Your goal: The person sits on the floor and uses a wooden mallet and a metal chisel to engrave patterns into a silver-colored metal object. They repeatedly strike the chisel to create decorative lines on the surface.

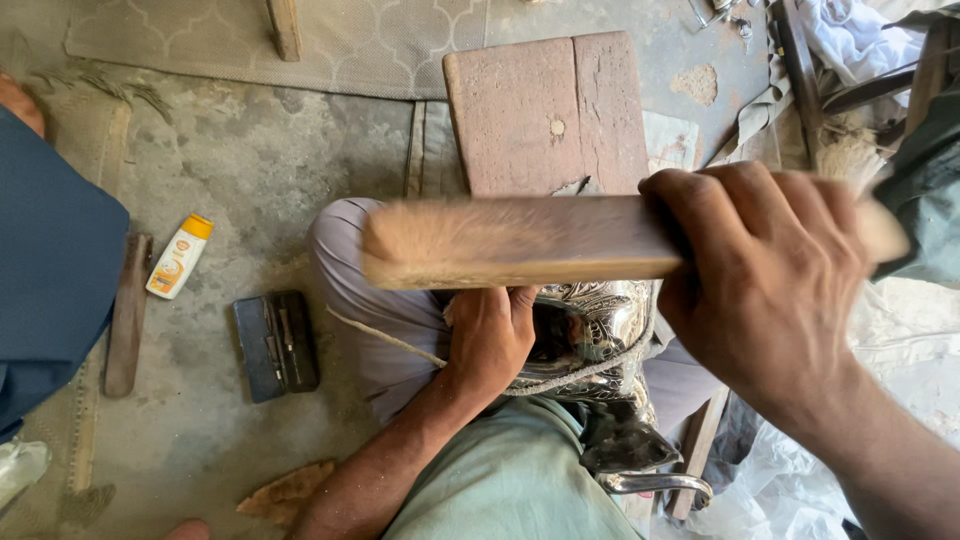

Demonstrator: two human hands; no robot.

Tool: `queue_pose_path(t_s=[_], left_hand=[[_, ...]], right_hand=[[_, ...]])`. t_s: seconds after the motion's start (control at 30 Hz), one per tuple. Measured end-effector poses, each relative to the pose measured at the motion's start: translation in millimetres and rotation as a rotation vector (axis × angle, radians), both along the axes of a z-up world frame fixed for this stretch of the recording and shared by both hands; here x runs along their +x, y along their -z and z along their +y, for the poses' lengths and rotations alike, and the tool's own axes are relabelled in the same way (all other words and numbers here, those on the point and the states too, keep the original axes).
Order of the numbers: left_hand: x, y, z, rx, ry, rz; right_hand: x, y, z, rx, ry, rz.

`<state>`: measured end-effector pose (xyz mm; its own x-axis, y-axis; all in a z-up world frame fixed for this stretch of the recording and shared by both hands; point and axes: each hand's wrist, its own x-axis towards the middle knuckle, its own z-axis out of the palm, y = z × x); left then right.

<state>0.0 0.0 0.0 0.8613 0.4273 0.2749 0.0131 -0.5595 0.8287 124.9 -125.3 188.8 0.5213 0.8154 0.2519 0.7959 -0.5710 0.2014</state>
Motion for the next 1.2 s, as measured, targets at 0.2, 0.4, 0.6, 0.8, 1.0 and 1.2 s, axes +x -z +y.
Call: queue_pose_path(t_s=[0.2,0.4,0.6,0.8,1.0,1.2], left_hand=[[-2,-5,0,-0.196,0.011,-0.069],[-1,-3,-1,-0.116,-0.021,-0.006],[-4,4,-1,0.033,-0.003,-0.122],[-6,9,-6,-0.011,-0.049,-0.140],[-8,9,-2,-0.285,0.073,-0.065],[-8,13,-4,-0.088,0.021,-0.046]], right_hand=[[-2,4,1,-0.148,-0.024,-0.313],[2,17,-15,-0.181,0.019,-0.177],[-2,19,-21,-0.105,0.034,-0.108],[-2,10,-1,-0.083,-0.040,-0.064],[-2,9,-1,-0.203,-0.050,-0.359],[-4,5,-7,-0.221,-0.014,-0.310]])
